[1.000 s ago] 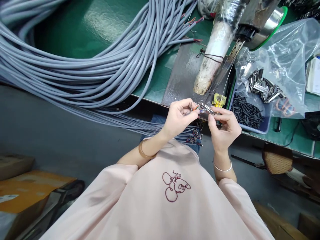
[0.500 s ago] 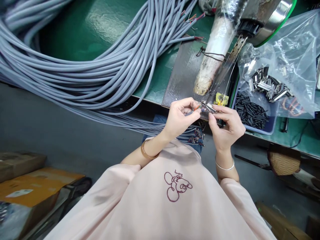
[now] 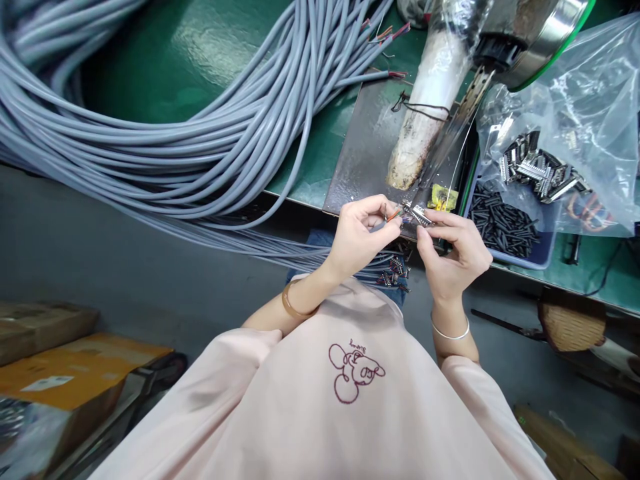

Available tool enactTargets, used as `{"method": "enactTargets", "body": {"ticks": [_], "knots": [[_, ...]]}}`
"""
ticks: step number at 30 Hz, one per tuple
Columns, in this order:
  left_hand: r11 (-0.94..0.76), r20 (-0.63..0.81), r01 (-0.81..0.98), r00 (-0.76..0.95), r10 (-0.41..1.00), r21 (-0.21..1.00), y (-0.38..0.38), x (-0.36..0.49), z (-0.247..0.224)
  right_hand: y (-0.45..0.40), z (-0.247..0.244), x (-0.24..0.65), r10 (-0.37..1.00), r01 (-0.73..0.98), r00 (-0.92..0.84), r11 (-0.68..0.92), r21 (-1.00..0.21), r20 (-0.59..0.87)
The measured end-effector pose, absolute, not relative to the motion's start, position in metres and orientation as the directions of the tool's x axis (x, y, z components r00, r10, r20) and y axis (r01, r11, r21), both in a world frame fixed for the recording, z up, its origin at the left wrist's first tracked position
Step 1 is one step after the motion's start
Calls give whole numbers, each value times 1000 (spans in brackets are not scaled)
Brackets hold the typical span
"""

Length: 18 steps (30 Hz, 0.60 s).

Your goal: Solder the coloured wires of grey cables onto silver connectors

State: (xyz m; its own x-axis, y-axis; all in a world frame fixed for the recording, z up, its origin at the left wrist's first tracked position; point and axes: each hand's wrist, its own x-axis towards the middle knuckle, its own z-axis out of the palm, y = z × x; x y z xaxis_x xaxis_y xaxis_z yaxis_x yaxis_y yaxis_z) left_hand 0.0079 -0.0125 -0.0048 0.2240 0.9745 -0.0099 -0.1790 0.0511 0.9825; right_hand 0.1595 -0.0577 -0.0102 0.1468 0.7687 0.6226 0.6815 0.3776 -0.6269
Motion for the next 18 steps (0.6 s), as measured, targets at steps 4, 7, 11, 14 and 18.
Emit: {"method": "enactTargets", "body": {"ticks": [4,7,11,14,18], "knots": [[41,-4,-165,215,977,985,-12,8,-5,-57,-9,159,763,682,139,389,-620,632],[21,14,-164,211,977,986,-12,8,-5,-56,-8,159,754,699,130,391,-598,644],[3,30,-156,208,978,988,-10,7,-3,-54,-6,159,735,725,94,412,-552,671],[-10,48,-179,209,977,984,-9,7,-3,-55,-4,159,731,729,78,421,-539,677],[17,33,-204,238,971,979,-9,8,-4,-57,-6,160,718,736,67,433,-521,692]]}}
